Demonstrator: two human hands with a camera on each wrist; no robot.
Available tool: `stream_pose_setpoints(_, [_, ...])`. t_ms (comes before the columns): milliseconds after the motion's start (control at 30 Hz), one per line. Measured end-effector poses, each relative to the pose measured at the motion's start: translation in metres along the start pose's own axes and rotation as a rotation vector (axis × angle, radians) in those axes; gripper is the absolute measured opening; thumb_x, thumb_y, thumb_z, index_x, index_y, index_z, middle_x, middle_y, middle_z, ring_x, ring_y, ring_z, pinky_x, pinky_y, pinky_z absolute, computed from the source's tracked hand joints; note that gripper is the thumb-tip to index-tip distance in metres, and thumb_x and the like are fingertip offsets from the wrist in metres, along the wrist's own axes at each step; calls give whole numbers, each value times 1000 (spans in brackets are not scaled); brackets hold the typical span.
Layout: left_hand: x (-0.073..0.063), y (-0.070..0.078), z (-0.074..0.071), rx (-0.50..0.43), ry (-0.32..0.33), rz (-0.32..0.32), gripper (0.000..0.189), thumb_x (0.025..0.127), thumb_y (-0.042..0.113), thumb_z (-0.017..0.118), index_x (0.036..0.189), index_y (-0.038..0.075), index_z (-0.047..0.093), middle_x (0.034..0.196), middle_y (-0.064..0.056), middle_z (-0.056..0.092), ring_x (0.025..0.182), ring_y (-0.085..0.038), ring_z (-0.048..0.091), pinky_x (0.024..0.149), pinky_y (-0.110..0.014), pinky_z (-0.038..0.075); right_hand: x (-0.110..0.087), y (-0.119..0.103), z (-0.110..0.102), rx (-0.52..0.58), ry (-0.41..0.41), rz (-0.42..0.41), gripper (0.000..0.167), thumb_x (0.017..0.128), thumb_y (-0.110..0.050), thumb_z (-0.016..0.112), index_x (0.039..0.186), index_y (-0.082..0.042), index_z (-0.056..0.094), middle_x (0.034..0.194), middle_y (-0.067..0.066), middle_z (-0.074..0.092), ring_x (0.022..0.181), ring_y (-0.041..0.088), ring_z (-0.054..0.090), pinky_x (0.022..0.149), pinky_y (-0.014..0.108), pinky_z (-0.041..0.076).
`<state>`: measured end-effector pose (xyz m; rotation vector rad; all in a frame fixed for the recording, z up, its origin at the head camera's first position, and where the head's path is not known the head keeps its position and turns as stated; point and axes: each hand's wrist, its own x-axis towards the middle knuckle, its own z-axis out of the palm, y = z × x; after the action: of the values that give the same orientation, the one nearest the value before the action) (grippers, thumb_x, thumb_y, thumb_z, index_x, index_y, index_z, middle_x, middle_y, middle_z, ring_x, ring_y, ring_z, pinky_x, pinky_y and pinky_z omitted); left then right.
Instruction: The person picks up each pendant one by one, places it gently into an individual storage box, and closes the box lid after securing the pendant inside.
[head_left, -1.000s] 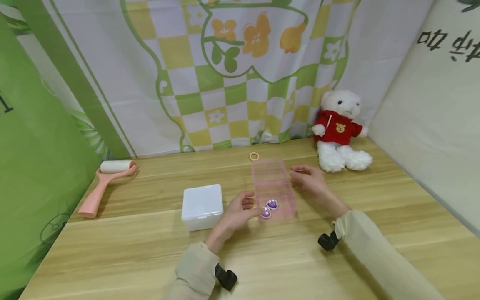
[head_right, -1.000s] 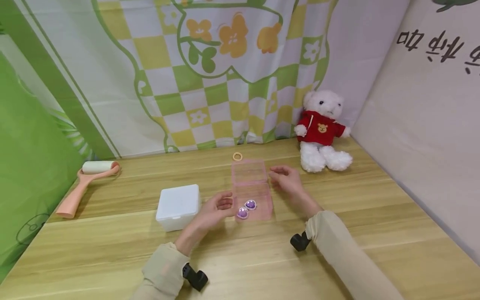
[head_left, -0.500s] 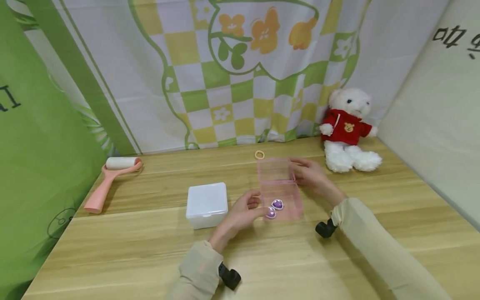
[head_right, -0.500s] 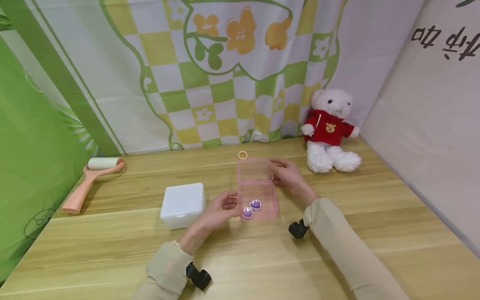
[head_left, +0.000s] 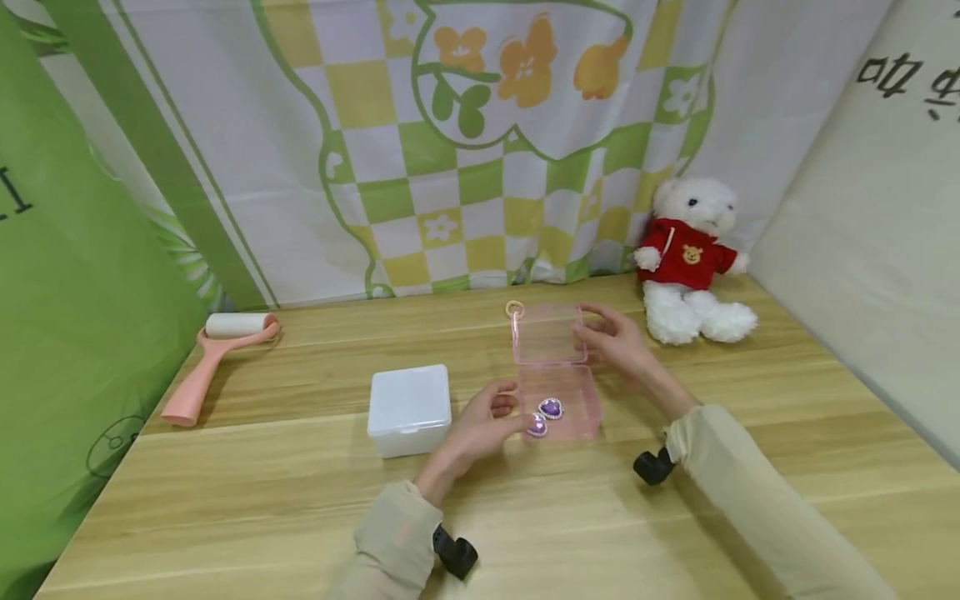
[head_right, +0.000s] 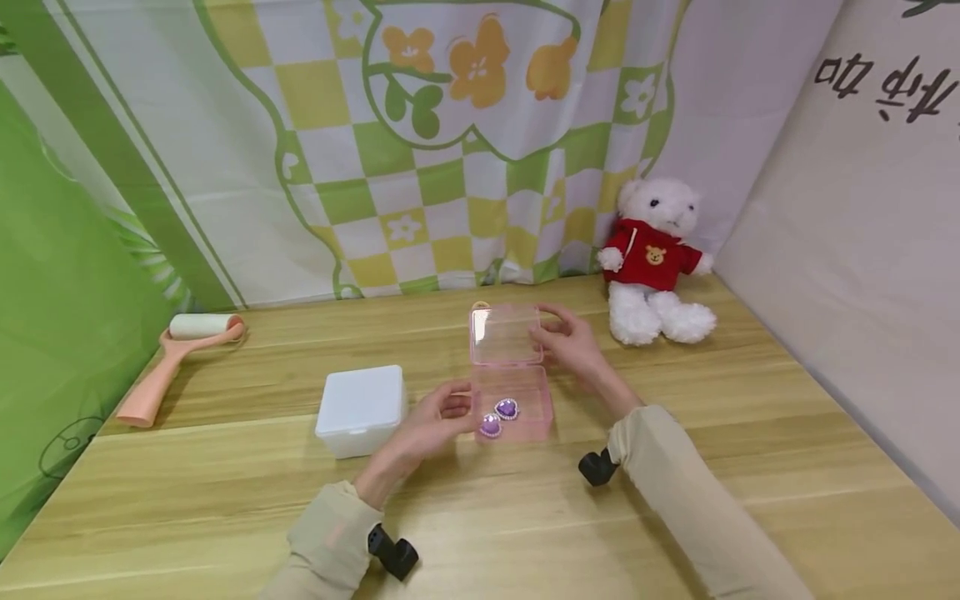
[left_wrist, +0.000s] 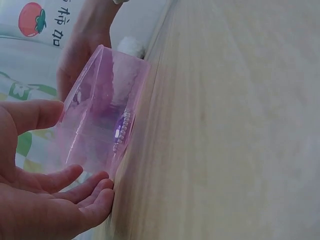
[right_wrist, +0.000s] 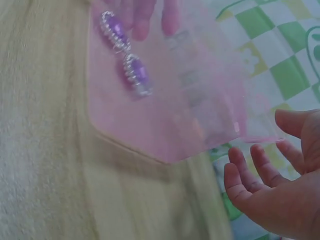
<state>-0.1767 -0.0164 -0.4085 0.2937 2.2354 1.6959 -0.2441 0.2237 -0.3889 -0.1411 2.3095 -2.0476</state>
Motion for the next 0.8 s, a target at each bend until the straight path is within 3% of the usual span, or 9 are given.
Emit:
stream_pose_setpoints(200, [-1,1,0,-2,8,-14,68,80,17,74,139,1,44,126,-17,54,119,-34,48,104,-47,37,-16,-15,-3,-45,29,-86,49,96,-19,59,139,-1,43,121,17,55,94,16,63,82,35,53])
stream_pose_setpoints(467, [0,1,1,9,11,-1,63,83,17,72,137,-1,45,123,-18,56,117,-35,50,102,-47,39,-47,-28,-11,-99,-4,-167,35,96,-21,60,126,-3,56,112,-4,61,101,13,63,83,27,53])
stream_pose_setpoints(633, [1,1,1,11,19,7,58,85,16,71,135,-2,46,120,-19,58,114,-34,52,99,-45,42,-69,-25,-8,-146,-11,-138,36,96,-20,60,119,7,57,114,10,63,99,12,63,84,26,52])
stream_pose_setpoints(800, [0,2,-1,4,6,18,58,86,16,71,136,-3,45,121,-21,57,114,-35,52,99,-46,42,-84,-13,-3,-177,-18,-107,32,96,-18,61,115,8,59,121,20,59,99,6,62,82,26,53])
